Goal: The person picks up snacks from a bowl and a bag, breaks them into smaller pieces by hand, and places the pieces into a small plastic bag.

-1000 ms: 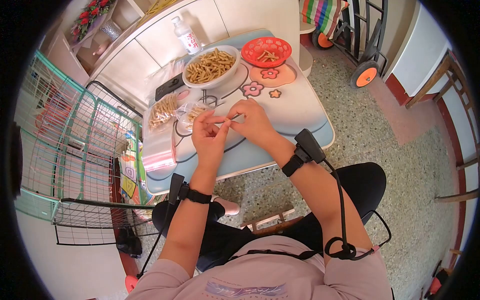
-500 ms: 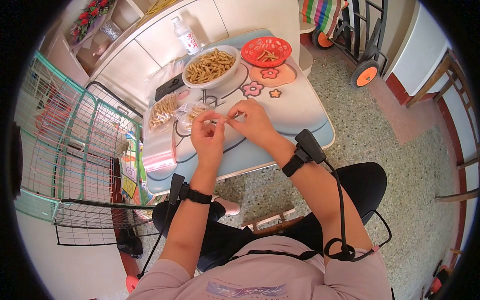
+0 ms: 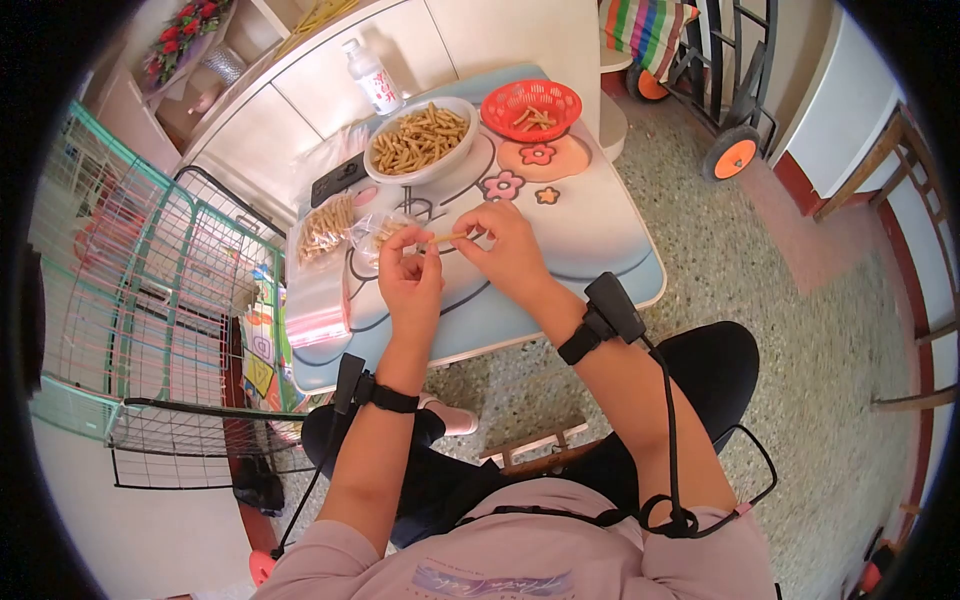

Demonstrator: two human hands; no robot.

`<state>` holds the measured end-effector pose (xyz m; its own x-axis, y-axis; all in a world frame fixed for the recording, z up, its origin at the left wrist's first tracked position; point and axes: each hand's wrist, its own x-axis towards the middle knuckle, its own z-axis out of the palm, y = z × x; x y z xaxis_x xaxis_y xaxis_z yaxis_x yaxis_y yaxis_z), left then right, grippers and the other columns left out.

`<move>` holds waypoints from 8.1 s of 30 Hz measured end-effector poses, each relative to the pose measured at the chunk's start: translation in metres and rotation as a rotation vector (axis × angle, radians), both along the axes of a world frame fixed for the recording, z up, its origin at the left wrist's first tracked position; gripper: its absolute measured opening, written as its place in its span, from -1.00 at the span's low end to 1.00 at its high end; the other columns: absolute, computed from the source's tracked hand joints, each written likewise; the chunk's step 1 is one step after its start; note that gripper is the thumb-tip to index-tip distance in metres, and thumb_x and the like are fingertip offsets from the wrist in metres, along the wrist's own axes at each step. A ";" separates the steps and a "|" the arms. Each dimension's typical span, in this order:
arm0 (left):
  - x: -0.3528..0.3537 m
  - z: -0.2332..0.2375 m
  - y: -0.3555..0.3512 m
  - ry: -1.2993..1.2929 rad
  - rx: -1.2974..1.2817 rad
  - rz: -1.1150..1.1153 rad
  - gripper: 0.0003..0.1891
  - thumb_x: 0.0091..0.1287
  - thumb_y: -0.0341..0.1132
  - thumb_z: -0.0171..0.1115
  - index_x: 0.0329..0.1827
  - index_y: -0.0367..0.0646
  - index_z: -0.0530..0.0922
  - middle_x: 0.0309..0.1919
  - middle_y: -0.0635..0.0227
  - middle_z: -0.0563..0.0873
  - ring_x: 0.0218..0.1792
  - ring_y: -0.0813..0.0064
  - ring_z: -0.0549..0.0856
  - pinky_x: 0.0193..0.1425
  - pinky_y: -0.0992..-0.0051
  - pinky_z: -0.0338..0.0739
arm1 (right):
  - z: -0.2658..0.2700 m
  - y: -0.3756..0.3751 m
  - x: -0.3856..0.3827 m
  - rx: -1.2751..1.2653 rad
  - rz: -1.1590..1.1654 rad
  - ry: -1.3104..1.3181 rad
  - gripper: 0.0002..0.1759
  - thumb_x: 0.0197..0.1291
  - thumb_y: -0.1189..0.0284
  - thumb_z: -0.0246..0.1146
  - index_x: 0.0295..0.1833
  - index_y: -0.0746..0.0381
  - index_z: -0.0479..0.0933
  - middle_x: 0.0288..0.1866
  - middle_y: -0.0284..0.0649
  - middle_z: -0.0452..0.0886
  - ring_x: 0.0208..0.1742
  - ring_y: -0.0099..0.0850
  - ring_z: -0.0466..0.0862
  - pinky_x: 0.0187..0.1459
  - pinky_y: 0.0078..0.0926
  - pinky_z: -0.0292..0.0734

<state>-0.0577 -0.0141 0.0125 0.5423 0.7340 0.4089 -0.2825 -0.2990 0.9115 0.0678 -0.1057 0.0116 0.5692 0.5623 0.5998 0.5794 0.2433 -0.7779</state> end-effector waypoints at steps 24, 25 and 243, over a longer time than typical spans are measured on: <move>0.000 -0.001 0.000 0.179 0.227 0.077 -0.64 0.23 -0.63 0.36 0.09 -0.23 0.60 -0.17 0.41 0.69 -0.55 0.85 0.50 -0.54 0.76 0.32 | 0.007 0.000 -0.010 0.094 0.079 0.079 -0.57 0.00 0.58 0.45 0.05 0.19 0.59 -0.23 -0.38 0.74 -0.25 -0.45 0.56 -0.20 -0.49 0.48; 0.001 -0.002 0.001 0.170 0.239 0.085 -0.65 0.23 -0.63 0.36 0.08 -0.22 0.61 -0.19 0.42 0.69 -0.55 0.85 0.49 -0.54 0.75 0.32 | 0.008 -0.001 -0.009 0.083 0.074 0.061 -0.58 0.00 0.58 0.45 0.04 0.19 0.60 -0.22 -0.37 0.74 -0.24 -0.44 0.57 -0.21 -0.49 0.48; 0.022 0.058 0.060 0.187 0.727 0.215 -0.76 0.14 -0.40 0.50 -0.14 -0.08 0.69 -0.23 0.40 0.75 -0.08 0.31 0.65 0.34 0.16 0.39 | 0.041 0.038 0.041 -0.002 0.323 0.279 -0.79 0.25 0.56 0.34 0.00 0.23 0.65 -0.15 -0.34 0.66 -0.19 -0.59 0.56 -0.12 -0.60 0.47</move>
